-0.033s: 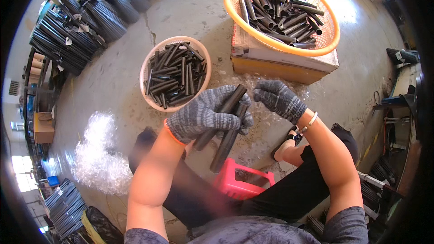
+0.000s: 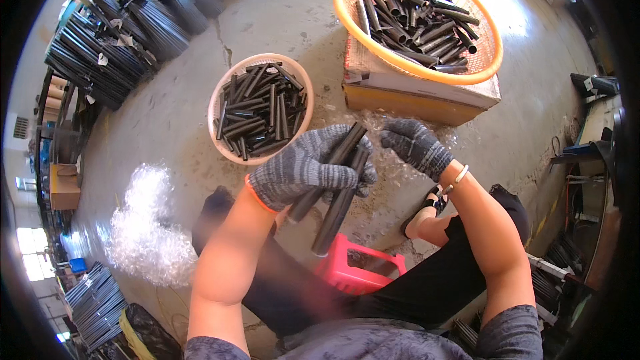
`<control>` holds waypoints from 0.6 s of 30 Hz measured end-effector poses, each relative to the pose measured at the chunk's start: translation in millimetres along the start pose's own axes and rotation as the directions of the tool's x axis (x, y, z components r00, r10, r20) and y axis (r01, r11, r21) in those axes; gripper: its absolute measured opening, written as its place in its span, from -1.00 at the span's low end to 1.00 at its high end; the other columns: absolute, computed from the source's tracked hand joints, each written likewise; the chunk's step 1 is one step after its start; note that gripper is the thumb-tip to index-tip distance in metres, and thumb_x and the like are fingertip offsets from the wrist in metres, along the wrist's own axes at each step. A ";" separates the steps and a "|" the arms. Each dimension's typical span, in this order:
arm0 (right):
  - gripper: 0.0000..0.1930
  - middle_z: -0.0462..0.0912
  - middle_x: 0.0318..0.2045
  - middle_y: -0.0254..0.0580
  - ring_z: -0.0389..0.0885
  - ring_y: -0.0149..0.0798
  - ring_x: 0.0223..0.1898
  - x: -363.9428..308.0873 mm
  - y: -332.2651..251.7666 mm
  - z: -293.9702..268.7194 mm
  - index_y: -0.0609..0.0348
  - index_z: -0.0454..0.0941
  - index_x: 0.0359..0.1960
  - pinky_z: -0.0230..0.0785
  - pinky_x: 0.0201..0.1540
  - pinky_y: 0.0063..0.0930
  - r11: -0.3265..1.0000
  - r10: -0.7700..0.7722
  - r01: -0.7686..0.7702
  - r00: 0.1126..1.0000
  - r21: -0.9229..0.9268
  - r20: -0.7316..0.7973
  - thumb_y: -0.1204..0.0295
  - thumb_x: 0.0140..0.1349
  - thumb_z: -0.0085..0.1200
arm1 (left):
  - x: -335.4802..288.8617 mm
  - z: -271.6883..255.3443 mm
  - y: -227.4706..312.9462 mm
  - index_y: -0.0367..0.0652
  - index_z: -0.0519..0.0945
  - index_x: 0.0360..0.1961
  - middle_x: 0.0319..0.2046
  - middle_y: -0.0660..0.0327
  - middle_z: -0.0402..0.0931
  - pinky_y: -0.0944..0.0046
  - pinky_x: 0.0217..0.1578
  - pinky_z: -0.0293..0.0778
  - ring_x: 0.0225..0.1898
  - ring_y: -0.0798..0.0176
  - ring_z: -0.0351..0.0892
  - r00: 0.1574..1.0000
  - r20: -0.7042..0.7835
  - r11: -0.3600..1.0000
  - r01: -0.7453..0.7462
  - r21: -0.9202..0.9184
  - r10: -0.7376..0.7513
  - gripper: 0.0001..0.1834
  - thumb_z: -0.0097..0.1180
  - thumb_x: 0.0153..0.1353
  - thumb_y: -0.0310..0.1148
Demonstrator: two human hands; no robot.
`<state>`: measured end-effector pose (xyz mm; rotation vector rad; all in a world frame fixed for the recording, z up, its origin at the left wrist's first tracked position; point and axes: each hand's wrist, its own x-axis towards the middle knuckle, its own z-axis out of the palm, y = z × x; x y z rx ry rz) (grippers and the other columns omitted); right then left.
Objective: The person picks up metal tubes from plastic baskets and fits them together by hand while sitting on a stool. The assembled tubes are then placed back into a separate basket.
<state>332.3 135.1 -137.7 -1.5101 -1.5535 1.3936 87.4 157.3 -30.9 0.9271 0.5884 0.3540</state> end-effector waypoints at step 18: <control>-0.50 0.51 -0.07 -0.22 0.48 -0.40 -0.18 7.0 -109.4 28.0 0.23 0.33 0.14 0.36 -0.12 -0.50 0.854 -0.381 0.357 0.924 0.377 -0.012 0.19 0.24 0.01 | -7.6 -11.6 22.4 -0.31 0.51 -0.15 -0.36 0.09 0.60 0.40 -0.39 0.57 -0.38 0.24 0.64 0.978 -0.087 0.975 -0.200 -0.099 0.191 -0.67 0.16 0.14 -0.30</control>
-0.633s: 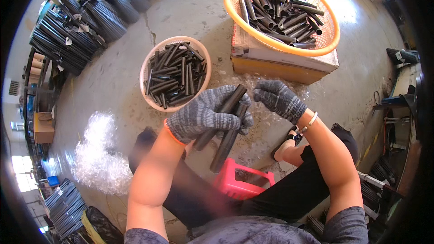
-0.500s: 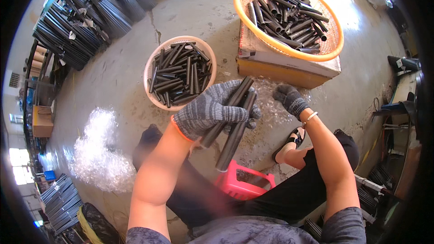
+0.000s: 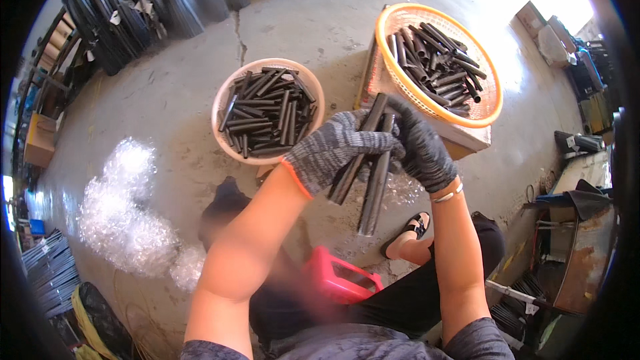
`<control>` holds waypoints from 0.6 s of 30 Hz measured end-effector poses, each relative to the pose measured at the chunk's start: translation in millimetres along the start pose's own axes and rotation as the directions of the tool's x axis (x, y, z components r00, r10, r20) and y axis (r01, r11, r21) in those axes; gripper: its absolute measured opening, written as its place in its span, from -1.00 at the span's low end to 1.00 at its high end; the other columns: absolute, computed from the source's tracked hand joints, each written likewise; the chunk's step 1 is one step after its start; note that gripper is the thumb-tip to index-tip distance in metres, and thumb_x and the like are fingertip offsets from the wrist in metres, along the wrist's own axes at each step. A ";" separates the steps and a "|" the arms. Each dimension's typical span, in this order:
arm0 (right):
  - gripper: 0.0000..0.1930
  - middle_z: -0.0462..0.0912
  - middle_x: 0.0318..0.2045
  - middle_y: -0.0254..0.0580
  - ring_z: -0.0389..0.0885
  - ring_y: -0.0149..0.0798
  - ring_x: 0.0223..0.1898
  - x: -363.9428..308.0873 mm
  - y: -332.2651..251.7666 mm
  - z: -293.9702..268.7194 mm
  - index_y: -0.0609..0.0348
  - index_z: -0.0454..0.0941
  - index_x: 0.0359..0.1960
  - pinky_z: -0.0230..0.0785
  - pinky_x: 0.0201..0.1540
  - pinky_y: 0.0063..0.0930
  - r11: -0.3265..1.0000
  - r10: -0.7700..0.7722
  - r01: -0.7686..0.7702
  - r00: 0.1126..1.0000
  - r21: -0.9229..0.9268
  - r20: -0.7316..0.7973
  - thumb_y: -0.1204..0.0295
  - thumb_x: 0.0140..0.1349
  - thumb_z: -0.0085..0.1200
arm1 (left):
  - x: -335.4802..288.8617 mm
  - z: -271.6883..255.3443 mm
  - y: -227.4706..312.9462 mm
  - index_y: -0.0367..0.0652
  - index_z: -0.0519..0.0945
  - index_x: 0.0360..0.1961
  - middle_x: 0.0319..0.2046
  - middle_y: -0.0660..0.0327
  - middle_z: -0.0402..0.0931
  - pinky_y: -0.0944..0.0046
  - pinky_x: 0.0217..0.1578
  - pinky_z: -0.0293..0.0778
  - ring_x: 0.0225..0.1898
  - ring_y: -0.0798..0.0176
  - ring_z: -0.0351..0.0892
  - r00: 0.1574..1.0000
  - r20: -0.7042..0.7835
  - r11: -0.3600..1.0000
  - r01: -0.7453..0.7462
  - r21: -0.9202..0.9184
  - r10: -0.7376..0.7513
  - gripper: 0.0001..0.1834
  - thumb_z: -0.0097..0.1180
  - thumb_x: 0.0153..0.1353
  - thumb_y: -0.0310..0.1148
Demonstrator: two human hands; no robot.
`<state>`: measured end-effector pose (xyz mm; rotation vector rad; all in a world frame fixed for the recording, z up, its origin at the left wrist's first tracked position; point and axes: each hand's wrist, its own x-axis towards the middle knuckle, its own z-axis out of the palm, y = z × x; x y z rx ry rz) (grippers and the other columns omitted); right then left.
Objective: The person picks up metal tubes from plastic baskets and fits them together by hand while sitting on a stool. The assembled tubes are then placed back into a separate basket.
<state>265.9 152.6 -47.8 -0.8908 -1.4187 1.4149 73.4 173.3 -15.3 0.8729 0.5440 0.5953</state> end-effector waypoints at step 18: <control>-0.59 0.57 -0.08 -0.01 0.55 -0.03 -0.06 -211.0 372.2 -19.6 0.11 0.49 -0.04 0.37 -0.06 -0.28 0.373 0.750 -0.927 0.333 -0.051 -0.572 0.11 0.19 0.01 | 0.8 -12.6 -0.5 -0.33 0.41 -0.15 -0.39 0.04 0.59 0.27 -0.55 0.61 -0.45 0.19 0.65 0.989 -0.123 0.993 -0.097 -0.071 0.088 -0.69 0.14 0.12 -0.43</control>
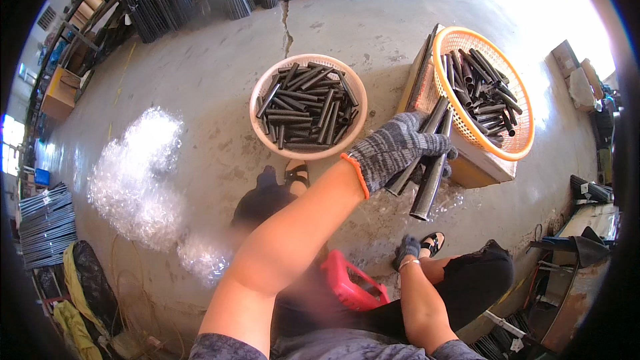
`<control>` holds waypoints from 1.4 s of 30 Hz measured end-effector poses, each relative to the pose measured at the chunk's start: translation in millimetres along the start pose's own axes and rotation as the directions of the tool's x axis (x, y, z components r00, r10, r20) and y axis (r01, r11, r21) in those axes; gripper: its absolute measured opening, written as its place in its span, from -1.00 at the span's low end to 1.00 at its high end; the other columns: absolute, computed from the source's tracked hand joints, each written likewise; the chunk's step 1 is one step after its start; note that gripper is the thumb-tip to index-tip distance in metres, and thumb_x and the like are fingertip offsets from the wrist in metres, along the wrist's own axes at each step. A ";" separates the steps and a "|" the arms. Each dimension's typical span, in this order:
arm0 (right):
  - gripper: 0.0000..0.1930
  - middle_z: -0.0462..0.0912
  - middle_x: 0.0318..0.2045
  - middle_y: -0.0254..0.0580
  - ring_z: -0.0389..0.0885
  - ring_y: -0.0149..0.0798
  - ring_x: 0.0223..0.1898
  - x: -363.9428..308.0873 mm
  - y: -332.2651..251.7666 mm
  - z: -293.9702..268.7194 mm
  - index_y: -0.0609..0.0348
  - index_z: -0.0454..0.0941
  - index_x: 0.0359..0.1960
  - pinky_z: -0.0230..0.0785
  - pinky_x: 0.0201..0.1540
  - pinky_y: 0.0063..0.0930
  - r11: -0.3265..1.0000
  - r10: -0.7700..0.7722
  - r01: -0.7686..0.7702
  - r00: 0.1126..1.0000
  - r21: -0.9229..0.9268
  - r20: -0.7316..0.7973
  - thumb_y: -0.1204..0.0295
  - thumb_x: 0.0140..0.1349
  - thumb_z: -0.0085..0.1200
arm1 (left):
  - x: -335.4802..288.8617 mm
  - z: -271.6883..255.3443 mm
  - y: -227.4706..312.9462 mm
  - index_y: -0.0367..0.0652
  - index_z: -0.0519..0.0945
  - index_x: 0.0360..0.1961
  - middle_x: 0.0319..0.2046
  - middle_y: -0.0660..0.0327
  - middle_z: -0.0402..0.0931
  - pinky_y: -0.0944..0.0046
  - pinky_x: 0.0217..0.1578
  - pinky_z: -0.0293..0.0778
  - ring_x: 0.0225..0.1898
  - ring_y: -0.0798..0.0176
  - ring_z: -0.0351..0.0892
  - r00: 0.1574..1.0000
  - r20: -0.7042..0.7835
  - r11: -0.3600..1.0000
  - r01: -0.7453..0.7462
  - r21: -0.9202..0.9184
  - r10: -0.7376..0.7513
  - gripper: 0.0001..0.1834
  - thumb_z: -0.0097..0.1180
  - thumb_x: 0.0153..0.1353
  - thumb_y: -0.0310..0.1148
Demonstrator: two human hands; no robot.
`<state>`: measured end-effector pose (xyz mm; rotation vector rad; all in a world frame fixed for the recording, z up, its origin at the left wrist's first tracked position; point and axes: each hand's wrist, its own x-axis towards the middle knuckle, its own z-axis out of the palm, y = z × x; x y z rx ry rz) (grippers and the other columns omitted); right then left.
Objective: The person picks up metal tubes from plastic baskets and fits them together by hand while sitting on a stool. The assembled tubes are then placed back into a separate basket.
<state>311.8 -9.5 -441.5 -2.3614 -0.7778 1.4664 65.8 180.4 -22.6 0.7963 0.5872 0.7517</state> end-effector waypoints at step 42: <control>-0.40 0.46 -0.03 -0.04 0.51 -0.18 -0.05 -140.0 -263.8 -110.5 0.21 0.22 0.17 0.45 0.04 -0.29 0.345 -0.727 0.201 0.675 0.917 0.126 0.05 0.25 0.00 | 18.2 18.0 -26.7 -0.27 0.52 -0.23 -0.44 0.23 0.53 0.39 -0.38 0.51 -0.43 0.38 0.52 0.998 0.056 0.986 0.015 0.168 -0.025 -0.66 0.27 0.03 -0.28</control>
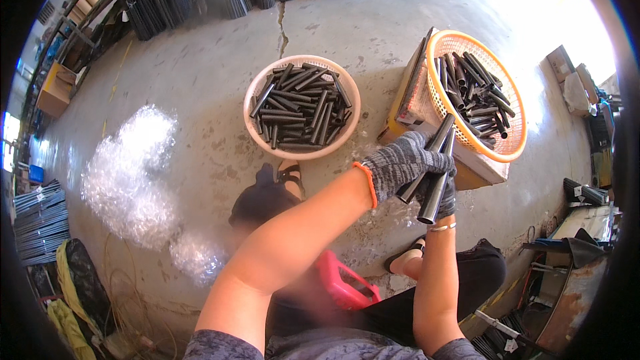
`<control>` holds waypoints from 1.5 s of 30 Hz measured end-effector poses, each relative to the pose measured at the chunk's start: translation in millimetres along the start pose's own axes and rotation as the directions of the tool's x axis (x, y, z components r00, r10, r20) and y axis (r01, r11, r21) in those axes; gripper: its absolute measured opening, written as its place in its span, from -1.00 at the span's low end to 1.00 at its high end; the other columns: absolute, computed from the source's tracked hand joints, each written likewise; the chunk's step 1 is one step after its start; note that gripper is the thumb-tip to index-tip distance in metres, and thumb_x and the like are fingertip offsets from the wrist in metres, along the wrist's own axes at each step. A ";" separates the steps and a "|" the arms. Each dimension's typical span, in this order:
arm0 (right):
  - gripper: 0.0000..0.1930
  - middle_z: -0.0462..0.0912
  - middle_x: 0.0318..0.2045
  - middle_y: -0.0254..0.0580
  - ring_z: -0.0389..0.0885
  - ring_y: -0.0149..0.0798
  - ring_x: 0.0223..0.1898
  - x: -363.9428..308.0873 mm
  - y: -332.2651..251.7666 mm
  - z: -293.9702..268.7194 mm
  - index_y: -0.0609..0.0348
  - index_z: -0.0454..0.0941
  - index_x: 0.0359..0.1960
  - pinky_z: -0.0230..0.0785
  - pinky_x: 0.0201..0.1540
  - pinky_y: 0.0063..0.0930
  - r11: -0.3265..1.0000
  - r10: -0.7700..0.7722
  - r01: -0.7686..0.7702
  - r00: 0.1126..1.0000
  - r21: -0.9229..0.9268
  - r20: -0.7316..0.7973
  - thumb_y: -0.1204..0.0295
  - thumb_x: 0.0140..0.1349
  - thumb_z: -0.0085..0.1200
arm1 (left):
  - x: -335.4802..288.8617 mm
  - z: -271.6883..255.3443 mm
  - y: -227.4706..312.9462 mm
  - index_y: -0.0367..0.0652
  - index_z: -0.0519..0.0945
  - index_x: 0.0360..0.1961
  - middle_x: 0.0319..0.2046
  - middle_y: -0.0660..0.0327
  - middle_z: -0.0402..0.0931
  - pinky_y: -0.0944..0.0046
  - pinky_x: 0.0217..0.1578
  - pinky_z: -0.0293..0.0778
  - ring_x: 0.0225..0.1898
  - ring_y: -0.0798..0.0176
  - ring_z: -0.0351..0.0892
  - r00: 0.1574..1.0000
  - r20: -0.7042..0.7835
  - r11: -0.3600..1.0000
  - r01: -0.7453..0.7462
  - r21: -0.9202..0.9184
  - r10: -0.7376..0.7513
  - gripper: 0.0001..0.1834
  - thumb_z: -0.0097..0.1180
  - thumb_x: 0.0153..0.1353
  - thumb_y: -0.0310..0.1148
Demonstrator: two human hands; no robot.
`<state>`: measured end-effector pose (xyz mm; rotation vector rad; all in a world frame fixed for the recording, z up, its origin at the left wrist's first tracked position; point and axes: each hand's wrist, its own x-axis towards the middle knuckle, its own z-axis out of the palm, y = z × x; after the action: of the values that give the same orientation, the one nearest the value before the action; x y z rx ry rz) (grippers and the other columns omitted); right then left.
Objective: The person picks up metal tubes from plastic baskets and fits them together by hand while sitting on a stool. The assembled tubes are then placed back into a separate basket.
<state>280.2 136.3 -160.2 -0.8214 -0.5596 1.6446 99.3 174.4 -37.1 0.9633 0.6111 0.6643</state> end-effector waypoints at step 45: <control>-0.51 0.51 -0.07 -0.13 0.47 -0.27 -0.04 11.9 -6.6 -4.5 0.26 0.29 0.15 0.32 0.03 -0.40 0.704 -0.442 0.300 0.894 -0.644 -0.067 0.16 0.33 -0.10 | -7.4 -10.0 16.9 -0.35 0.49 -0.13 -0.33 0.12 0.60 0.40 -0.34 0.52 -0.34 0.33 0.59 0.999 0.016 0.999 -0.032 0.034 0.032 -0.60 0.19 0.11 -0.26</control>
<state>286.7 149.1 -160.9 -1.2555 -1.0691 0.9609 83.3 181.2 -25.3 1.0107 0.5964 0.6765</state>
